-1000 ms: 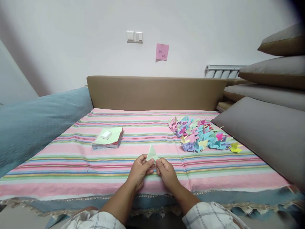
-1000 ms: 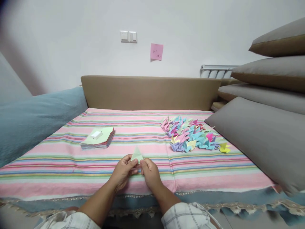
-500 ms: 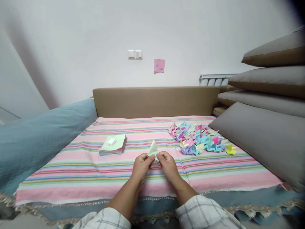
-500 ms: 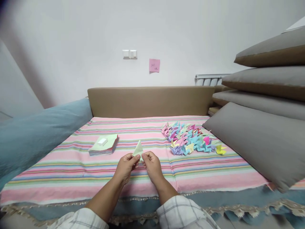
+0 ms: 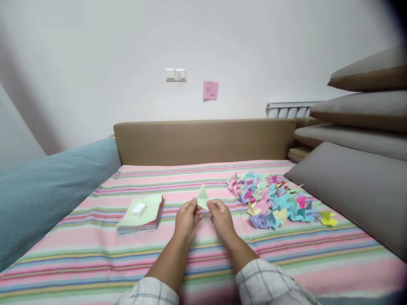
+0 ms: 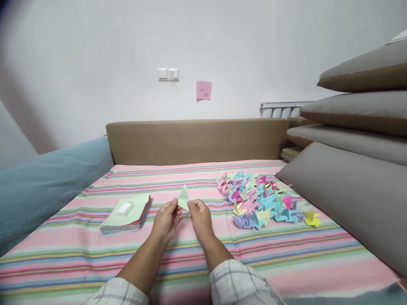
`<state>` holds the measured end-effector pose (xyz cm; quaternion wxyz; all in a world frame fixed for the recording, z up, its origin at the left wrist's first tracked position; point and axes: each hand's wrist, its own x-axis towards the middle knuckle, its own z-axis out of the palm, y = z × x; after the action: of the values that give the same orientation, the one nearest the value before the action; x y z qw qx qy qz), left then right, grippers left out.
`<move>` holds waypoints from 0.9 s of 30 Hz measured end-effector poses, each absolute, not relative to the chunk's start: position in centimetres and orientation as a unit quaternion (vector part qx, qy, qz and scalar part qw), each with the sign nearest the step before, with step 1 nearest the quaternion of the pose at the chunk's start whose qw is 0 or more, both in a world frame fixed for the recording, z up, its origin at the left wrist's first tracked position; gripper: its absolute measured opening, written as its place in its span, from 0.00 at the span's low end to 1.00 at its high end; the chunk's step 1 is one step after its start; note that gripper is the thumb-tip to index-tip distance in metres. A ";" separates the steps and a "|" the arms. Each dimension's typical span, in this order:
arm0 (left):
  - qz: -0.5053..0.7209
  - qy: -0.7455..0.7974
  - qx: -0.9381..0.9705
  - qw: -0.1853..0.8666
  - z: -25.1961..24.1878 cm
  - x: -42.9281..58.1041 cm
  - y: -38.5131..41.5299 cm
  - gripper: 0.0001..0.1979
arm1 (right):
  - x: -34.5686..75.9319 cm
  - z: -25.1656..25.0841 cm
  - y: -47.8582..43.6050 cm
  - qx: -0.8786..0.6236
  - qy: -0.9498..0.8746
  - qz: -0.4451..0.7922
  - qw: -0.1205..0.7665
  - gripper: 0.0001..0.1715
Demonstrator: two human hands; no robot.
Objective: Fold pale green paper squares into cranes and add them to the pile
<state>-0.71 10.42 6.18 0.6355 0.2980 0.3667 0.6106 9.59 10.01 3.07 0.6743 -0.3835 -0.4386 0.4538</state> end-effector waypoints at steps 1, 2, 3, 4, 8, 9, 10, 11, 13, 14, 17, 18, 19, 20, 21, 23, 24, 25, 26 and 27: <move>0.620 0.348 0.280 0.645 6.2 -0.6 11.4 0.21 | 9.3 3.3 11.1 -0.377 -0.426 0.464 0.679 0.19; 0.632 0.327 0.261 0.653 6.1 -0.5 12.3 0.21 | 9.0 3.5 12.2 -0.370 -0.412 0.478 0.682 0.20; 0.645 0.305 0.243 0.657 6.1 -0.4 13.3 0.20 | 8.6 3.8 13.3 -0.363 -0.393 0.495 0.685 0.20; 0.658 0.282 0.229 0.659 6.0 -0.3 14.3 0.20 | 8.3 4.0 14.3 -0.356 -0.373 0.515 0.685 0.21; 0.680 0.244 0.226 0.654 5.0 0.4 17.8 0.20 | 7.5 4.0 18.2 -0.342 -0.325 0.536 0.700 0.22; 0.679 0.252 0.229 0.651 4.6 0.6 18.5 0.19 | 7.4 3.6 18.9 -0.345 -0.328 0.530 0.701 0.22; 0.678 0.262 0.230 0.648 4.2 0.8 19.1 0.19 | 7.5 3.1 19.6 -0.351 -0.337 0.524 0.699 0.22; 0.677 0.270 0.230 0.645 3.8 1.0 19.7 0.18 | 7.6 2.5 20.1 -0.358 -0.351 0.519 0.692 0.21; 0.677 0.276 0.231 0.642 2.9 1.2 20.5 0.18 | 8.1 1.3 20.9 -0.372 -0.380 0.513 0.674 0.21; 0.676 0.277 0.228 0.644 2.6 1.3 20.9 0.18 | 8.3 0.7 21.2 -0.374 -0.397 0.510 0.665 0.20; 0.682 0.288 0.193 0.644 1.7 1.2 21.5 0.17 | 9.1 -0.3 21.5 -0.367 -0.424 0.486 0.670 0.19; 0.686 0.294 0.177 0.642 1.5 1.1 21.6 0.16 | 9.3 -0.4 21.5 -0.364 -0.426 0.477 0.677 0.20; 0.689 0.298 0.163 0.640 1.3 1.0 21.7 0.16 | 9.4 -0.4 21.5 -0.364 -0.427 0.468 0.683 0.20; 0.691 0.301 0.153 0.639 1.1 0.9 21.8 0.16 | 9.5 -0.4 21.5 -0.364 -0.430 0.460 0.686 0.19; 0.693 0.301 0.149 0.638 1.0 0.9 21.9 0.15 | 9.5 -0.3 21.4 -0.365 -0.435 0.456 0.685 0.18; 0.695 0.298 0.148 0.637 0.8 0.8 22.0 0.14 | 9.5 -0.2 21.3 -0.371 -0.441 0.454 0.680 0.16; 0.695 0.297 0.149 0.637 0.7 0.7 22.1 0.14 | 9.4 -0.2 21.3 -0.375 -0.441 0.455 0.677 0.16; 0.694 0.297 0.151 0.638 0.6 0.7 22.1 0.14 | 9.4 -0.2 21.3 -0.378 -0.440 0.455 0.675 0.16; 0.693 0.296 0.151 0.640 0.6 0.7 22.2 0.13 | 9.3 -0.2 21.3 -0.380 -0.439 0.456 0.675 0.16; 0.690 0.296 0.151 0.643 0.5 0.8 22.2 0.13 | 9.3 -0.2 21.3 -0.381 -0.439 0.456 0.674 0.16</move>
<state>0.75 22.24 0.49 0.6434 0.1508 0.2955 0.6899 9.29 21.29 -0.19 0.6742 -0.3809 -0.4386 0.4561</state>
